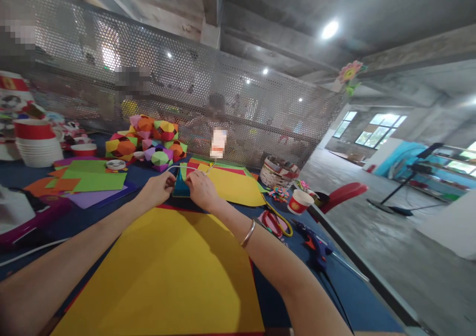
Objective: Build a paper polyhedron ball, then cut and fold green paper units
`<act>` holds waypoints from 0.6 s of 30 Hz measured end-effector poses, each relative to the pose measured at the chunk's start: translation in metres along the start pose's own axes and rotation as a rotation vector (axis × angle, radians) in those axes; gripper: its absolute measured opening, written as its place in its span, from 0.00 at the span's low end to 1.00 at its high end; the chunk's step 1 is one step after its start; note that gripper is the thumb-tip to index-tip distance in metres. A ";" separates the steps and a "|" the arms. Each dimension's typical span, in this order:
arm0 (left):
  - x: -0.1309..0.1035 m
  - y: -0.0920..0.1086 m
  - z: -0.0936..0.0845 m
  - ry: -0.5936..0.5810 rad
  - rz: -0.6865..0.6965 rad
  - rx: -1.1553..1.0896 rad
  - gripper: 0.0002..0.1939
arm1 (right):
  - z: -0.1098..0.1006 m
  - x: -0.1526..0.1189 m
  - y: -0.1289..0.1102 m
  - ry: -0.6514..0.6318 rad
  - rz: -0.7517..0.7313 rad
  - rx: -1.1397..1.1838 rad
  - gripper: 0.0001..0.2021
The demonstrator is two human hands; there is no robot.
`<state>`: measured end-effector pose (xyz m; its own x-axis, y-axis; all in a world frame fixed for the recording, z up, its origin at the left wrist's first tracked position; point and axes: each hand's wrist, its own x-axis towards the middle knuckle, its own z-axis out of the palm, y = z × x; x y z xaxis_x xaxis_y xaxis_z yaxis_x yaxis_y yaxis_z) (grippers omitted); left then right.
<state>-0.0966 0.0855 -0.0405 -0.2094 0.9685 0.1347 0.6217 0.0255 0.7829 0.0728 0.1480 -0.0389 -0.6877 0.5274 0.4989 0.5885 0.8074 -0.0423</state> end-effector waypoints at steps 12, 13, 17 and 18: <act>-0.011 0.016 0.004 -0.189 -0.329 -0.757 0.14 | -0.011 -0.031 -0.005 0.068 -0.073 0.110 0.08; -0.012 0.016 0.006 -0.198 -0.330 -0.773 0.12 | -0.011 -0.033 -0.007 0.054 -0.095 0.115 0.08; -0.014 0.013 0.010 -0.214 -0.329 -0.788 0.13 | -0.014 -0.038 -0.009 -0.013 -0.174 0.137 0.08; -0.014 0.013 0.010 -0.216 -0.328 -0.787 0.14 | -0.014 -0.039 -0.008 -0.021 -0.178 0.140 0.08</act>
<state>-0.0783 0.0743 -0.0386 -0.0890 0.9701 -0.2260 -0.1617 0.2098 0.9643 0.1012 0.1172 -0.0458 -0.7848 0.3777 0.4913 0.3935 0.9162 -0.0758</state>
